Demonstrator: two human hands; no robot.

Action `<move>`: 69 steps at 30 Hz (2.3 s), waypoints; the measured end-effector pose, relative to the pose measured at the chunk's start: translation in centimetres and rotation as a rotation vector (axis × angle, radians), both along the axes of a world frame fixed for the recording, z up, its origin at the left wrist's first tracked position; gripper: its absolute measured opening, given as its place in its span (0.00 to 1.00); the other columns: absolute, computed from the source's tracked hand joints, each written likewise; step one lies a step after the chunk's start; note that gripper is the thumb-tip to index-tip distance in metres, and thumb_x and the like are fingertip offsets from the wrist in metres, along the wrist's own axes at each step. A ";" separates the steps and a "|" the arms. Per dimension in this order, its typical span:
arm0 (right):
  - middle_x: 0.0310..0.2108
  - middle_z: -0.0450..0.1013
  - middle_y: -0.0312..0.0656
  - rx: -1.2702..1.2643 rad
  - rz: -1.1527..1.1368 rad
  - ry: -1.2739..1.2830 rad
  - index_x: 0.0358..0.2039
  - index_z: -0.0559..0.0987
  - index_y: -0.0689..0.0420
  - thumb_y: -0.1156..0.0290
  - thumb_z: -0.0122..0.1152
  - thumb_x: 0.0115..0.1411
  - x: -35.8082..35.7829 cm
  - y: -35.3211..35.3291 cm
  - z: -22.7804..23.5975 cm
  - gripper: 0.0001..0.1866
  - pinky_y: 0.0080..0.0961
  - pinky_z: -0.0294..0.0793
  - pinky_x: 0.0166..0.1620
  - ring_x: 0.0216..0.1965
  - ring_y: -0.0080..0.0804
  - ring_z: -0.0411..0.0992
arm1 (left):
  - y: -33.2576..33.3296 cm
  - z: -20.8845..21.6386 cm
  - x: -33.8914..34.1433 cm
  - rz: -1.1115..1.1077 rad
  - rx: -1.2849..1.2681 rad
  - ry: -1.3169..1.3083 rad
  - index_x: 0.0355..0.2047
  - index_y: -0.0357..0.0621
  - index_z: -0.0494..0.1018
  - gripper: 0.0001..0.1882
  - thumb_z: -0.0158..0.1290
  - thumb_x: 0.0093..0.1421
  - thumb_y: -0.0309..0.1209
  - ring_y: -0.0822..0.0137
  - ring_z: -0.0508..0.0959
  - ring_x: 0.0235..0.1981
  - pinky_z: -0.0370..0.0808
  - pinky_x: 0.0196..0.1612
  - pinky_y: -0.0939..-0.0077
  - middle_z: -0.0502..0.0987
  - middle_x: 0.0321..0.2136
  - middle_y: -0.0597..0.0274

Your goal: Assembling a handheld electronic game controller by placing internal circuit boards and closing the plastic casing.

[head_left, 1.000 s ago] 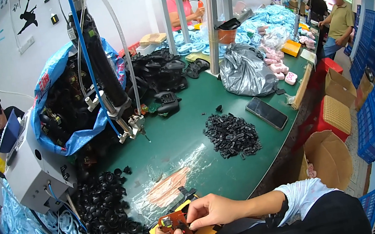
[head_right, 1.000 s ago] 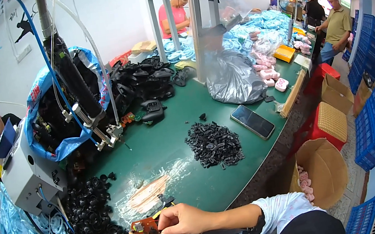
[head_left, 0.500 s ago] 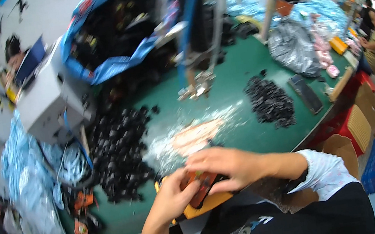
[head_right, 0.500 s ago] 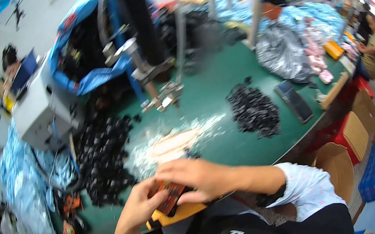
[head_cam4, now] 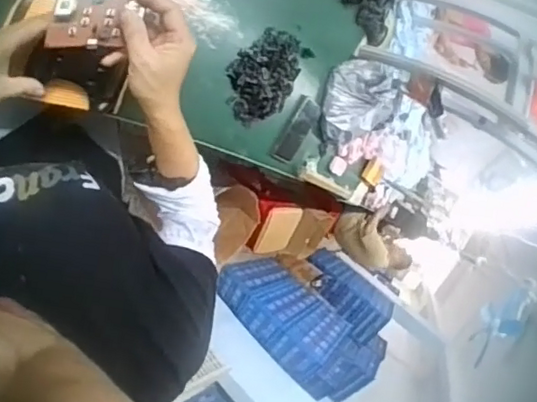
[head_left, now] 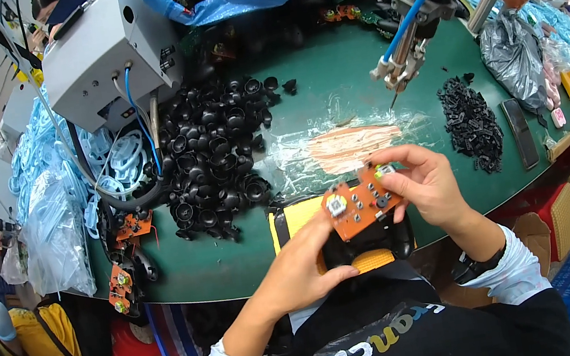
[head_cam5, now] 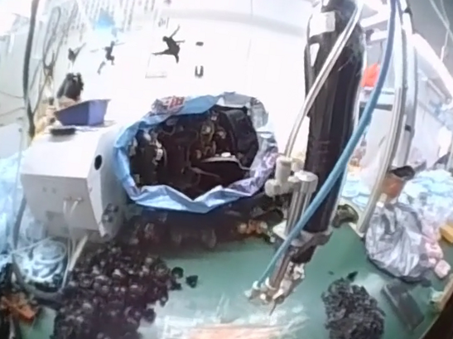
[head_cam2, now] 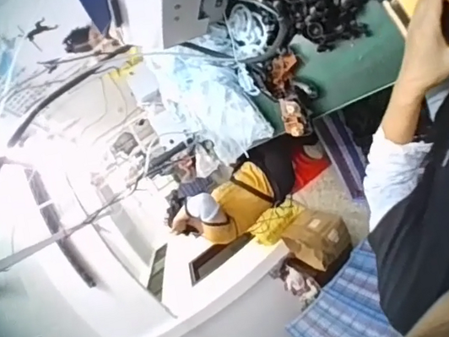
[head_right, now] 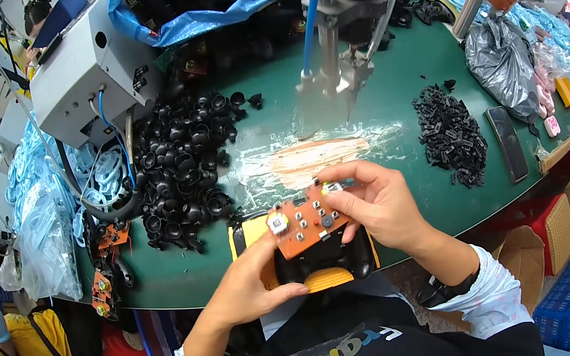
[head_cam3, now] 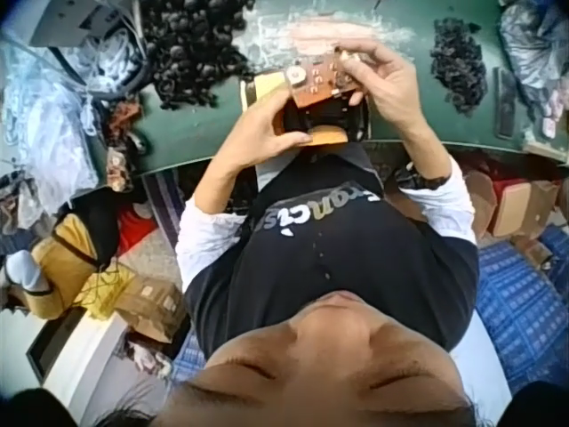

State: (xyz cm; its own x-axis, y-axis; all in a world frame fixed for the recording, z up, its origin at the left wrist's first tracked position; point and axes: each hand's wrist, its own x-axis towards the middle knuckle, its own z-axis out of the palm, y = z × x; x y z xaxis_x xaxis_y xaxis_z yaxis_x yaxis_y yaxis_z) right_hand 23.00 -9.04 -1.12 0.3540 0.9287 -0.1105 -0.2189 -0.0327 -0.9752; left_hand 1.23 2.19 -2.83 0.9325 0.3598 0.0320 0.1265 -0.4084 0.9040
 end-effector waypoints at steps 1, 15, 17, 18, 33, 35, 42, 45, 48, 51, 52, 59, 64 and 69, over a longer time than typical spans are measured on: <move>0.45 0.75 0.46 0.029 -0.065 -0.017 0.51 0.73 0.67 0.79 0.58 0.62 -0.2 -0.1 -0.1 0.16 0.17 0.82 0.25 0.39 0.26 0.78 | -0.3 -0.3 0.2 -0.002 -0.009 0.005 0.60 0.40 0.65 0.41 0.70 0.46 0.34 0.46 0.61 0.66 0.63 0.64 0.58 0.61 0.64 0.47; 0.52 0.69 0.49 0.168 -0.213 -0.182 0.46 0.74 0.67 0.82 0.58 0.61 2.2 -1.9 -4.6 0.12 0.12 0.78 0.23 0.37 0.24 0.75 | -1.3 -1.4 0.3 0.102 0.176 -0.140 0.34 0.40 0.80 0.13 0.67 0.48 0.29 0.47 0.68 0.61 0.66 0.62 0.60 0.68 0.60 0.47; 0.51 0.69 0.48 0.215 -0.188 -0.216 0.46 0.74 0.68 0.82 0.58 0.61 2.6 -1.3 -4.7 0.12 0.12 0.76 0.23 0.36 0.22 0.75 | -1.3 -1.6 0.4 0.106 0.190 -0.144 0.33 0.40 0.81 0.10 0.65 0.50 0.28 0.47 0.68 0.61 0.66 0.61 0.60 0.69 0.59 0.46; 0.51 0.69 0.48 0.216 -0.189 -0.216 0.46 0.74 0.68 0.82 0.58 0.61 2.8 -0.9 -4.7 0.12 0.12 0.76 0.23 0.36 0.22 0.75 | -1.4 -1.3 0.5 0.105 0.191 -0.144 0.33 0.40 0.81 0.10 0.65 0.50 0.28 0.47 0.68 0.61 0.66 0.61 0.60 0.69 0.59 0.46; 0.52 0.66 0.48 0.223 -0.287 -0.447 0.47 0.73 0.66 0.86 0.58 0.60 -1.7 -3.8 -4.0 0.14 0.18 0.83 0.36 0.45 0.31 0.75 | -2.2 -1.1 0.6 0.355 0.145 -0.116 0.29 0.36 0.79 0.05 0.62 0.50 0.20 0.65 0.81 0.29 0.76 0.27 0.76 0.76 0.52 0.48; 0.52 0.66 0.48 0.241 -0.254 -0.449 0.47 0.73 0.66 0.86 0.58 0.60 -2.0 -3.9 -4.2 0.14 0.18 0.82 0.38 0.45 0.31 0.75 | -2.1 -1.6 0.4 0.335 0.220 -0.162 0.29 0.35 0.78 0.06 0.63 0.50 0.20 0.64 0.81 0.30 0.77 0.29 0.75 0.76 0.52 0.48; 0.46 0.73 0.48 0.138 -0.197 -0.553 0.43 0.78 0.64 0.81 0.66 0.56 -2.6 -4.0 -4.1 0.13 0.18 0.81 0.36 0.42 0.28 0.75 | -2.3 -0.4 -0.4 0.333 0.285 -0.093 0.32 0.35 0.78 0.12 0.67 0.47 0.22 0.56 0.80 0.46 0.79 0.40 0.73 0.73 0.55 0.47; 0.44 0.76 0.49 0.174 -0.153 -0.712 0.41 0.79 0.64 0.81 0.67 0.54 -2.2 -3.7 -3.6 0.13 0.18 0.80 0.35 0.40 0.28 0.76 | -2.6 0.6 -1.3 0.332 0.231 -0.010 0.32 0.36 0.79 0.13 0.68 0.46 0.23 0.52 0.77 0.52 0.78 0.47 0.68 0.72 0.55 0.47; 0.43 0.77 0.50 0.203 -0.075 -0.842 0.40 0.79 0.64 0.80 0.68 0.52 -1.7 -3.5 -2.9 0.13 0.21 0.78 0.35 0.38 0.31 0.77 | -3.1 0.3 -2.1 0.329 0.215 -0.056 0.32 0.38 0.79 0.13 0.68 0.45 0.23 0.50 0.75 0.53 0.76 0.50 0.64 0.72 0.55 0.47; 0.42 0.78 0.48 0.248 -0.016 -0.957 0.39 0.80 0.63 0.80 0.70 0.49 -1.3 -3.0 -2.5 0.15 0.26 0.77 0.38 0.37 0.36 0.77 | -3.5 -0.5 -1.9 0.323 0.377 -0.103 0.31 0.39 0.79 0.11 0.66 0.45 0.20 0.49 0.76 0.52 0.75 0.50 0.63 0.73 0.54 0.47; 0.42 0.78 0.48 0.272 -0.003 -1.028 0.39 0.80 0.62 0.79 0.71 0.48 -1.1 -2.8 -2.4 0.16 0.29 0.76 0.40 0.37 0.39 0.77 | -3.6 -0.6 -1.8 0.324 0.376 -0.103 0.31 0.39 0.79 0.11 0.66 0.45 0.20 0.49 0.76 0.52 0.75 0.50 0.63 0.73 0.54 0.47; 0.42 0.79 0.44 0.333 0.074 -1.243 0.39 0.80 0.61 0.78 0.72 0.46 0.0 -1.5 -1.9 0.17 0.31 0.75 0.42 0.39 0.41 0.75 | -4.9 -0.5 -1.2 0.416 0.320 -0.026 0.31 0.41 0.79 0.10 0.64 0.46 0.20 0.49 0.76 0.51 0.75 0.50 0.63 0.72 0.54 0.47; 0.42 0.78 0.43 0.345 0.146 -1.303 0.40 0.80 0.60 0.77 0.72 0.45 0.7 -1.7 -2.0 0.18 0.32 0.76 0.42 0.39 0.42 0.75 | -4.7 -0.8 -1.8 0.271 0.529 -0.052 0.39 0.43 0.80 0.14 0.59 0.50 0.21 0.46 0.75 0.52 0.75 0.51 0.61 0.69 0.54 0.39; 0.41 0.76 0.41 0.394 0.229 -1.321 0.40 0.81 0.59 0.76 0.73 0.45 1.5 -0.9 -1.2 0.19 0.31 0.76 0.41 0.39 0.41 0.74 | -4.9 -0.3 -1.7 0.221 0.480 -0.025 0.41 0.42 0.80 0.17 0.59 0.49 0.20 0.42 0.72 0.55 0.74 0.54 0.59 0.66 0.56 0.34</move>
State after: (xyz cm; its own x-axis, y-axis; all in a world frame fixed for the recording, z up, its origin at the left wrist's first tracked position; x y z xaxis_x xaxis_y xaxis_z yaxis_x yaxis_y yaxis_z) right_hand 24.50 -9.90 -2.33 -0.1723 0.8708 0.4605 0.8310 0.3795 -0.4068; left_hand -0.47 -2.72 -3.16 0.8326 0.4873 0.2632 0.2372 -0.7433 0.6255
